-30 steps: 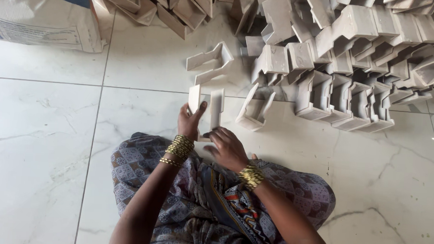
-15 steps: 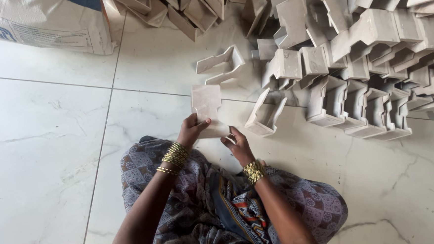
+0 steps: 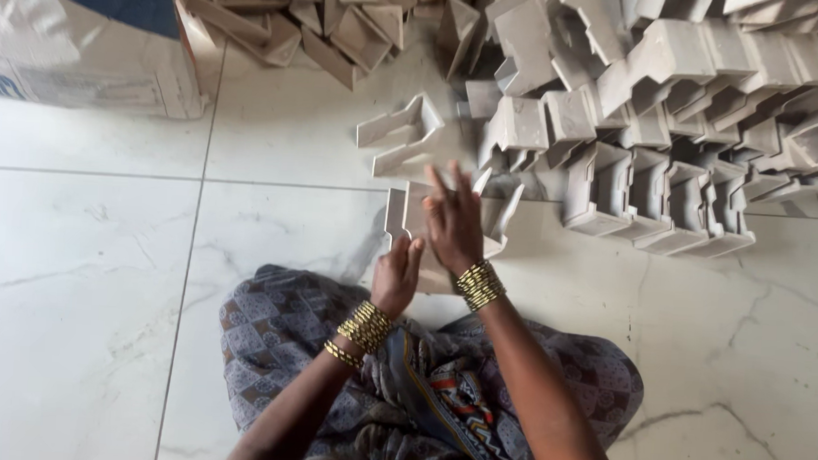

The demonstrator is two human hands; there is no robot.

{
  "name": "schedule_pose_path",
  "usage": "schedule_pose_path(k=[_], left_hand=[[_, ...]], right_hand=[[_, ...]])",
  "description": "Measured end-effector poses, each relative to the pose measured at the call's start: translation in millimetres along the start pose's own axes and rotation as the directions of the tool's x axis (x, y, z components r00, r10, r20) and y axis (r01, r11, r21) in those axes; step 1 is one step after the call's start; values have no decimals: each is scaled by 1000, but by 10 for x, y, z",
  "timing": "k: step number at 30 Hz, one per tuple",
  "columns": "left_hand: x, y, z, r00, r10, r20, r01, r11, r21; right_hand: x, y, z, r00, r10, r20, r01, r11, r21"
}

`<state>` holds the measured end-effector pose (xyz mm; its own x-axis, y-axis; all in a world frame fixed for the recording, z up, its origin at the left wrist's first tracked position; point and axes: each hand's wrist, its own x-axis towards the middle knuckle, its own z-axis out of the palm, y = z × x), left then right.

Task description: The person sits on the floor and first fits together white foam pieces to form small shelf-like assemblies, setting each finished piece aside. They then pick up round wooden discs one at a time and paint their faces black using a brush dipped in a can of black paint, placing painted discs back on the floor.

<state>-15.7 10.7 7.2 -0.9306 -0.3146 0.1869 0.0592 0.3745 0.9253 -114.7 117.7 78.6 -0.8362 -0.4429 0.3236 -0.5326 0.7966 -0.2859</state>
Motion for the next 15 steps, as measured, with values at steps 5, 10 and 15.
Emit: schedule_pose_path(k=[5,10,15], left_hand=[[57,89,55,987,-155,33,158,979,-131],[289,34,-24,970,-215,114,244,878,-412],[3,253,152,984,-57,169,69,995,-68]], right_hand=[[-236,-64,-290,950,-273,-150,253,957,-142],[-932,-290,-402,947,-238,216,254,966,-52],[-677,-7,-222,996,-80,-29,81,996,30]])
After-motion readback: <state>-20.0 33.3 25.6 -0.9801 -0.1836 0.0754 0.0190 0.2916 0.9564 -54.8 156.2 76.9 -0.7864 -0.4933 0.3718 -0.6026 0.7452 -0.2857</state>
